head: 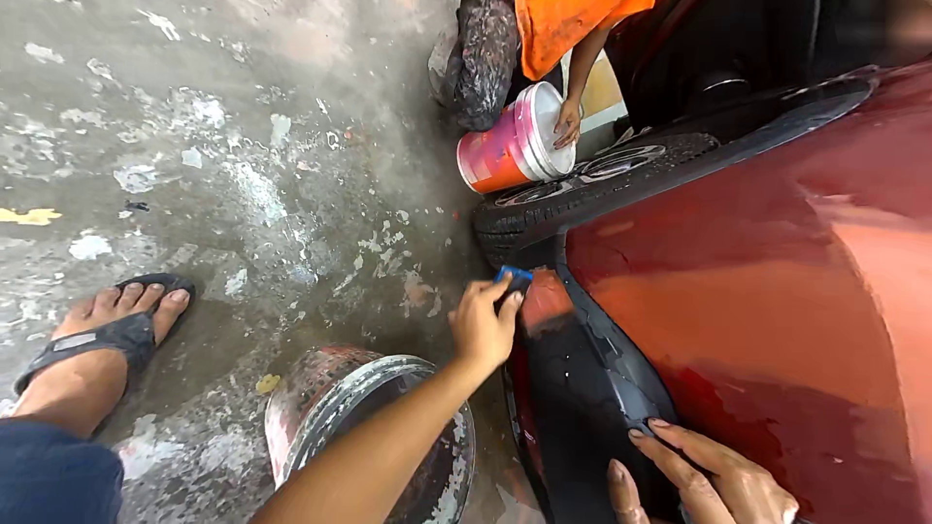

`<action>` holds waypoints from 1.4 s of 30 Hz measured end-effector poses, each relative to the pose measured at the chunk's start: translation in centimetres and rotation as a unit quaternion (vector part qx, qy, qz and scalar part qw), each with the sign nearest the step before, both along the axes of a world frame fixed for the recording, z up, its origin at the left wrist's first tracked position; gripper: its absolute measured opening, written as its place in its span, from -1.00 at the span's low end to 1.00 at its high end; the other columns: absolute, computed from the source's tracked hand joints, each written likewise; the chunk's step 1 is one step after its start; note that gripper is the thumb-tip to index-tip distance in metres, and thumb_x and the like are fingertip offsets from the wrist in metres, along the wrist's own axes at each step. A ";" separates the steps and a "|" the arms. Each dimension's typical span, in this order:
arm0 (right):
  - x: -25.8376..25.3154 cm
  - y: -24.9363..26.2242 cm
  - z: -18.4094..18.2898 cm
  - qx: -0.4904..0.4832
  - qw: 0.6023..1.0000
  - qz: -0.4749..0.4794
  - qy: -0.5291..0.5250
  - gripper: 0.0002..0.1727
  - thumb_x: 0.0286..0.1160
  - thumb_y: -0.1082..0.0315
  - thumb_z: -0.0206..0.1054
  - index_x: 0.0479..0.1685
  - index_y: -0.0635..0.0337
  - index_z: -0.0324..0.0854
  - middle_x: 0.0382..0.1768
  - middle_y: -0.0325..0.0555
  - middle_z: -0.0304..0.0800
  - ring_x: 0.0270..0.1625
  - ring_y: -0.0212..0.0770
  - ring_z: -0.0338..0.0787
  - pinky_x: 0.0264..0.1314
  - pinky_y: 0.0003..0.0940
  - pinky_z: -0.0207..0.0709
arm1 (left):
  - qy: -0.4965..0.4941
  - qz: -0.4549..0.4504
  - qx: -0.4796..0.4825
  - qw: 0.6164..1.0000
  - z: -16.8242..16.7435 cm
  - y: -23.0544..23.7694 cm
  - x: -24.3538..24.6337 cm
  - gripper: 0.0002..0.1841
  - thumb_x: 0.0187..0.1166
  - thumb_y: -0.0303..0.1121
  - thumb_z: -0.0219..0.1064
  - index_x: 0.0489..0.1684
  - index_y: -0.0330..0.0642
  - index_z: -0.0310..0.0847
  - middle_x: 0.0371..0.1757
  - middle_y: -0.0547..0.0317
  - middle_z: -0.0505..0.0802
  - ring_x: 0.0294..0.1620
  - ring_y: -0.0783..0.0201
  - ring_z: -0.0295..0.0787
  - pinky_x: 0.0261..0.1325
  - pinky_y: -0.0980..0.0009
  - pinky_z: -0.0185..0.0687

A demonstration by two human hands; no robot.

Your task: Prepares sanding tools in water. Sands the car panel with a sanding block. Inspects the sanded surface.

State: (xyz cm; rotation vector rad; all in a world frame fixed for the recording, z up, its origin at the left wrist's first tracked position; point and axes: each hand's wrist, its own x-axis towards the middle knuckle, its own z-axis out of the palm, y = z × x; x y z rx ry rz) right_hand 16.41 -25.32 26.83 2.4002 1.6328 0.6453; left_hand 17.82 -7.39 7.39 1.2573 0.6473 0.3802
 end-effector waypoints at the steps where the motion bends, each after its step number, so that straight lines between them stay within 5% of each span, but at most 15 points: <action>1: -0.3 -0.1 -0.1 0.002 1.000 -0.001 0.001 -0.60 0.40 -0.12 0.35 -0.06 -0.03 0.79 0.03 -0.12 0.81 0.26 -0.18 0.67 0.35 -0.22 0.33 | 0.004 -0.004 0.006 1.000 0.2 0.5 0.2 -0.57 0.75 -0.05 0.25 0.56 0.21 0.64 0.38 0.13 0.75 0.34 0.10 0.70 0.27 -0.19 0.57; 6: 0.1 0.3 0.1 0.001 1.000 0.003 0.007 -0.61 0.39 -0.10 0.38 -0.03 -0.03 0.80 0.03 -0.13 0.82 0.24 -0.19 0.69 0.36 -0.23 0.38 | -0.025 0.026 -0.010 0.999 2.1 -1.4 -1.8 -0.62 0.67 -0.06 0.29 0.43 0.29 0.75 0.26 0.36 0.80 0.27 0.36 0.70 0.38 -0.01 0.54; 10: -0.2 -0.3 -0.1 0.005 1.000 -0.002 0.004 -0.61 0.41 -0.12 0.36 -0.06 -0.05 0.79 0.04 -0.16 0.81 0.26 -0.21 0.66 0.36 -0.24 0.32 | 0.013 -0.060 0.013 0.998 1.3 2.4 0.9 -0.58 0.78 -0.03 0.19 0.57 0.29 0.62 0.42 0.19 0.74 0.42 0.13 0.66 0.32 -0.25 0.52; 15: 0.1 0.4 0.0 0.005 1.000 0.003 0.001 -0.61 0.39 -0.11 0.36 -0.06 -0.04 0.81 0.02 -0.13 0.83 0.22 -0.20 0.69 0.34 -0.24 0.37 | 0.012 -0.044 0.009 0.999 2.2 1.3 -0.5 -0.57 0.73 -0.02 0.24 0.55 0.37 0.63 0.36 0.31 0.76 0.35 0.27 0.67 0.41 -0.10 0.48; 19: -0.3 0.1 0.0 -0.003 1.000 -0.010 -0.005 -0.60 0.40 -0.14 0.35 -0.06 -0.08 0.79 0.04 -0.16 0.80 0.25 -0.21 0.66 0.35 -0.23 0.32 | 0.032 -0.080 0.027 0.996 1.3 3.6 1.7 -0.57 0.79 0.01 0.15 0.57 0.32 0.61 0.39 0.16 0.75 0.40 0.08 0.65 0.30 -0.29 0.49; 23: 0.2 0.8 0.2 -0.001 1.000 -0.001 -0.005 -0.60 0.38 -0.13 0.37 -0.08 -0.05 0.81 0.01 -0.13 0.83 0.22 -0.20 0.70 0.33 -0.24 0.39 | 0.043 -0.065 0.010 0.997 1.9 2.5 0.6 -0.55 0.74 0.06 0.20 0.58 0.41 0.59 0.36 0.28 0.75 0.33 0.23 0.68 0.31 -0.10 0.55; 27: -0.2 0.1 0.0 -0.002 1.000 -0.005 -0.005 -0.60 0.39 -0.15 0.35 -0.07 -0.08 0.80 0.05 -0.18 0.82 0.26 -0.21 0.67 0.35 -0.23 0.35 | 0.053 -0.094 0.005 0.994 0.6 3.9 2.6 -0.58 0.75 0.06 0.17 0.54 0.41 0.63 0.38 0.19 0.75 0.42 0.13 0.64 0.32 -0.26 0.48; 32: 0.3 0.4 0.2 -0.001 1.000 0.006 0.002 -0.58 0.38 -0.14 0.35 -0.06 -0.04 0.82 0.03 -0.12 0.84 0.22 -0.19 0.70 0.33 -0.23 0.38 | 0.044 -0.074 -0.014 0.996 1.6 2.5 0.5 -0.55 0.73 0.07 0.21 0.57 0.39 0.61 0.33 0.26 0.75 0.33 0.23 0.67 0.33 -0.08 0.56; 35: -0.2 0.0 0.2 -0.002 1.000 -0.002 0.003 -0.59 0.40 -0.15 0.34 -0.07 -0.06 0.81 0.04 -0.15 0.82 0.25 -0.20 0.67 0.35 -0.23 0.34 | 0.049 -0.091 0.002 0.995 0.8 3.6 1.9 -0.58 0.75 0.04 0.19 0.51 0.30 0.66 0.36 0.13 0.77 0.38 0.06 0.67 0.28 -0.27 0.54; 40: 0.2 0.4 0.1 0.004 1.000 0.004 0.001 -0.60 0.39 -0.12 0.35 -0.08 -0.05 0.81 0.03 -0.15 0.83 0.24 -0.22 0.69 0.34 -0.26 0.37 | 0.037 -0.086 0.002 0.996 2.9 3.3 0.6 -0.56 0.73 0.11 0.20 0.55 0.43 0.62 0.33 0.27 0.75 0.33 0.24 0.67 0.29 -0.07 0.57; 42: -0.1 0.1 0.1 0.001 1.000 0.000 0.000 -0.60 0.41 -0.14 0.34 -0.06 -0.06 0.80 0.04 -0.15 0.83 0.25 -0.22 0.67 0.34 -0.25 0.34 | 0.031 -0.094 0.011 0.995 2.2 3.8 1.4 -0.57 0.75 0.09 0.17 0.53 0.40 0.64 0.36 0.23 0.76 0.37 0.17 0.66 0.29 -0.19 0.53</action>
